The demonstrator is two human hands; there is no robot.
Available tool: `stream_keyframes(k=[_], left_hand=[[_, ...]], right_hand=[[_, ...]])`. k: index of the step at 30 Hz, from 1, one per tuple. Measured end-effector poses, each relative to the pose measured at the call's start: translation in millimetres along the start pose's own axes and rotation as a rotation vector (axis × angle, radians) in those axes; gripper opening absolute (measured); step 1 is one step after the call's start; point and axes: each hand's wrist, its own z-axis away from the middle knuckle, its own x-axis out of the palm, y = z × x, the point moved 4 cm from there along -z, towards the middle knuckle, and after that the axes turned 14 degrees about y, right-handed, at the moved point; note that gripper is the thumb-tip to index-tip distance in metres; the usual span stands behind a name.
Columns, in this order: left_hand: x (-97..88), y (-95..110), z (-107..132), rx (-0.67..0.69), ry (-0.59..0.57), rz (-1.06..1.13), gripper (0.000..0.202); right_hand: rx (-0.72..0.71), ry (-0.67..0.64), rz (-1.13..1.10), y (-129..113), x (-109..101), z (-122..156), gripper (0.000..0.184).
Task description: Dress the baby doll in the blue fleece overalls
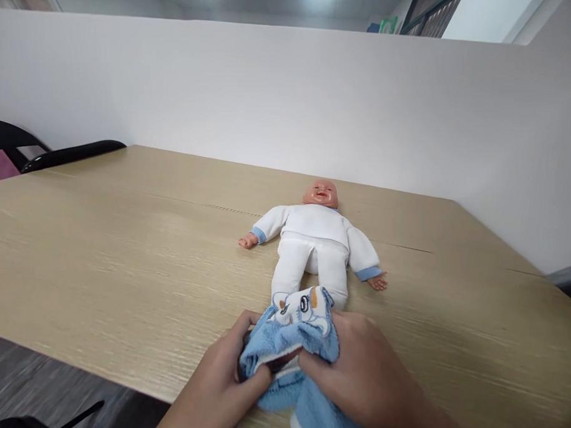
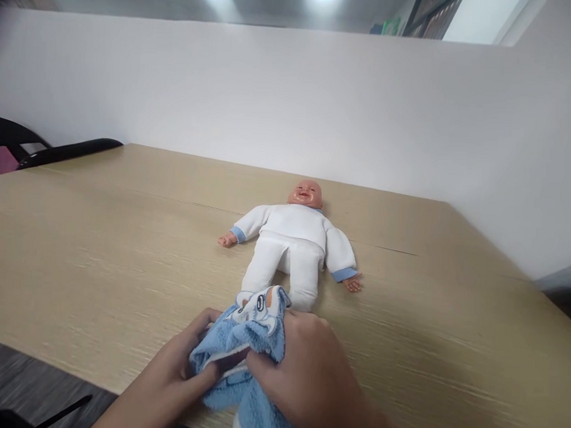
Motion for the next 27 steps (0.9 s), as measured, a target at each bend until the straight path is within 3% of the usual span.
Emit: stream_keyframes(k=[4, 8, 12, 17, 20, 27], left_hand=[[2.9, -4.5, -2.0, -0.025, -0.016, -0.163, 0.029], [3.5, -5.7, -4.5, -0.032, -0.029, -0.269, 0.03], [2.3, -3.2, -3.7, 0.016, -0.056, -0.327, 0.032], [-0.5, 4.2, 3.6, 0.023, -0.147, -0.345, 0.036], [-1.3, -0.5, 6.3, 0.033, -0.137, -0.271, 0.039], [5.5, -21.5, 5.2, 0.071, -0.012, 0.15, 0.035]], right_hand=[[0.008, -0.034, 0.063, 3.4, 7.3, -0.8, 0.008], [0.047, -0.037, 0.138, 5.1, 11.0, 4.3, 0.026], [0.066, -0.062, 0.19, 5.6, 15.3, 7.1, 0.032], [0.051, -0.064, 0.052, 4.9, 12.6, 5.4, 0.026], [0.05, -0.088, -0.036, 7.6, 10.2, 5.3, 0.027], [0.021, -0.035, -0.272, 9.0, 5.8, 8.7, 0.038]])
